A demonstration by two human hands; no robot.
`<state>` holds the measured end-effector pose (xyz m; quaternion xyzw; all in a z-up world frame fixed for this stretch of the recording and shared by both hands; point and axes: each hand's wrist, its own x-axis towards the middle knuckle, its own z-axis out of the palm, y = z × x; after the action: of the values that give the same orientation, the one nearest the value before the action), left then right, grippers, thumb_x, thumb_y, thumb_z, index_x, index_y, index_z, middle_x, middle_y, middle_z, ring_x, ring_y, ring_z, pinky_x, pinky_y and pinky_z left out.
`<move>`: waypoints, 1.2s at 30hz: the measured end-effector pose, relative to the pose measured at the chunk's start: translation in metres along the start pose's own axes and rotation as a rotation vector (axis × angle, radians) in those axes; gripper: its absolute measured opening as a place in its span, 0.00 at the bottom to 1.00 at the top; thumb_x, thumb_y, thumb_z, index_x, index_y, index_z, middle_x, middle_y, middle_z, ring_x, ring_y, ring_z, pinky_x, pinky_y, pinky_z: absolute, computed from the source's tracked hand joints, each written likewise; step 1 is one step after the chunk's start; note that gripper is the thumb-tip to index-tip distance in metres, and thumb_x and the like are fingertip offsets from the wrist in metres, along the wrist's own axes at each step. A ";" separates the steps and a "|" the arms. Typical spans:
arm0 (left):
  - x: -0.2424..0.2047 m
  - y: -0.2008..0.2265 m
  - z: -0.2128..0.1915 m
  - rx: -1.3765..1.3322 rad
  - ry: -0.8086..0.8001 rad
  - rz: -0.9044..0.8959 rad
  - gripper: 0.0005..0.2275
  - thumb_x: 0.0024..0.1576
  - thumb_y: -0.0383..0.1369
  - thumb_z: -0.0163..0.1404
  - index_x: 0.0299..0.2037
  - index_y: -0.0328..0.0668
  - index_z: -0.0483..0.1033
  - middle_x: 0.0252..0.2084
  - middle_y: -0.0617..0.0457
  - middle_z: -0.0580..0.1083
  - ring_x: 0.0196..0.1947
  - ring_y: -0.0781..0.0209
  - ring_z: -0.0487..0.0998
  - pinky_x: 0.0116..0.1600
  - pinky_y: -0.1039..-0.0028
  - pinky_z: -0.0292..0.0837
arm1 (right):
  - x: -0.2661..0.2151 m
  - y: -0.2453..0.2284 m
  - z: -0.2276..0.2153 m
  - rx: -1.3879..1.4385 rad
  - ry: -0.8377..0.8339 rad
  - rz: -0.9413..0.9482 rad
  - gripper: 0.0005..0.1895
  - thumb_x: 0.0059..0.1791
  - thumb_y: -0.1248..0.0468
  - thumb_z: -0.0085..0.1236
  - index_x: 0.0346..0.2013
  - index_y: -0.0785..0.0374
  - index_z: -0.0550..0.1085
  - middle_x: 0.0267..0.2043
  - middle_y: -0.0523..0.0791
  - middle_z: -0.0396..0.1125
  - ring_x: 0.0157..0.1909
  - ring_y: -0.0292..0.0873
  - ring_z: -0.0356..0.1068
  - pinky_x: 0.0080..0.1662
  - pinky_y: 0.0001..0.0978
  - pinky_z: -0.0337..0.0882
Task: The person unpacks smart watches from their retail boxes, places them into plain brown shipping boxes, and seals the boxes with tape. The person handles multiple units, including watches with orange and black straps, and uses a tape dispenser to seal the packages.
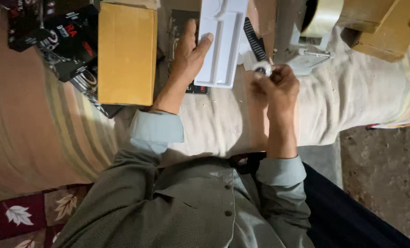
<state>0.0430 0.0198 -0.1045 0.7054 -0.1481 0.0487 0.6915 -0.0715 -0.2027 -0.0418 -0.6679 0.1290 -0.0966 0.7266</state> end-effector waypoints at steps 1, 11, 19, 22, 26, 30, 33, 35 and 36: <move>-0.002 0.000 -0.001 0.007 0.003 0.005 0.12 0.67 0.32 0.49 0.56 0.34 0.67 0.48 0.44 0.78 0.48 0.58 0.80 0.53 0.67 0.75 | 0.001 -0.002 0.000 0.067 -0.013 0.003 0.14 0.49 0.71 0.65 0.48 0.66 0.73 0.39 0.50 0.75 0.36 0.42 0.77 0.38 0.34 0.81; 0.000 0.000 -0.012 -0.084 -0.002 -0.099 0.11 0.64 0.31 0.48 0.53 0.34 0.69 0.38 0.51 0.73 0.38 0.65 0.72 0.43 0.68 0.70 | 0.020 -0.014 0.033 0.389 -0.125 0.105 0.10 0.56 0.75 0.58 0.51 0.71 0.73 0.46 0.52 0.74 0.46 0.49 0.79 0.47 0.38 0.81; 0.000 -0.003 -0.017 0.000 -0.044 -0.301 0.12 0.59 0.32 0.47 0.51 0.39 0.70 0.26 0.57 0.68 0.25 0.68 0.65 0.31 0.69 0.61 | 0.023 -0.011 0.048 0.442 -0.146 0.100 0.17 0.56 0.75 0.53 0.61 0.70 0.70 0.53 0.54 0.74 0.52 0.51 0.78 0.50 0.38 0.82; 0.000 0.000 -0.015 -0.001 -0.065 -0.218 0.10 0.61 0.31 0.47 0.51 0.38 0.70 0.28 0.58 0.68 0.26 0.68 0.66 0.30 0.70 0.63 | 0.021 -0.013 0.050 0.450 -0.150 0.097 0.19 0.57 0.76 0.52 0.63 0.69 0.69 0.55 0.55 0.73 0.53 0.52 0.78 0.50 0.38 0.82; 0.000 0.003 -0.016 -0.089 -0.073 -0.162 0.12 0.62 0.30 0.47 0.54 0.39 0.70 0.31 0.58 0.69 0.29 0.68 0.67 0.33 0.70 0.64 | 0.022 -0.014 0.054 0.445 -0.167 0.091 0.21 0.56 0.75 0.50 0.64 0.68 0.67 0.56 0.53 0.71 0.51 0.50 0.78 0.48 0.37 0.82; 0.000 0.002 -0.016 -0.069 -0.074 -0.164 0.14 0.61 0.30 0.46 0.56 0.40 0.69 0.32 0.57 0.70 0.30 0.68 0.67 0.35 0.71 0.65 | 0.026 -0.004 0.052 0.702 -0.166 0.170 0.22 0.53 0.66 0.53 0.61 0.69 0.65 0.48 0.52 0.69 0.41 0.45 0.74 0.42 0.35 0.79; -0.001 0.001 -0.015 -0.078 -0.081 -0.126 0.14 0.62 0.29 0.47 0.57 0.39 0.70 0.34 0.56 0.70 0.33 0.68 0.67 0.38 0.71 0.66 | 0.033 0.006 0.053 0.686 -0.148 0.218 0.23 0.56 0.62 0.57 0.63 0.66 0.63 0.42 0.47 0.64 0.37 0.39 0.67 0.33 0.26 0.67; 0.001 0.001 -0.016 -0.090 -0.076 -0.158 0.13 0.62 0.30 0.48 0.56 0.39 0.70 0.34 0.56 0.71 0.32 0.68 0.68 0.37 0.71 0.66 | 0.034 0.007 0.053 0.785 -0.224 0.195 0.16 0.61 0.65 0.55 0.61 0.68 0.63 0.42 0.48 0.64 0.34 0.37 0.65 0.29 0.22 0.64; 0.001 0.001 -0.018 -0.087 -0.070 -0.187 0.13 0.61 0.30 0.49 0.55 0.39 0.71 0.34 0.56 0.72 0.31 0.68 0.68 0.36 0.71 0.65 | 0.034 0.007 0.054 0.833 -0.261 0.182 0.13 0.64 0.67 0.54 0.60 0.70 0.64 0.41 0.48 0.64 0.33 0.35 0.64 0.27 0.20 0.62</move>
<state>0.0458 0.0371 -0.1024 0.6868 -0.1077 -0.0473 0.7173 -0.0226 -0.1616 -0.0465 -0.3109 0.0446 0.0090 0.9493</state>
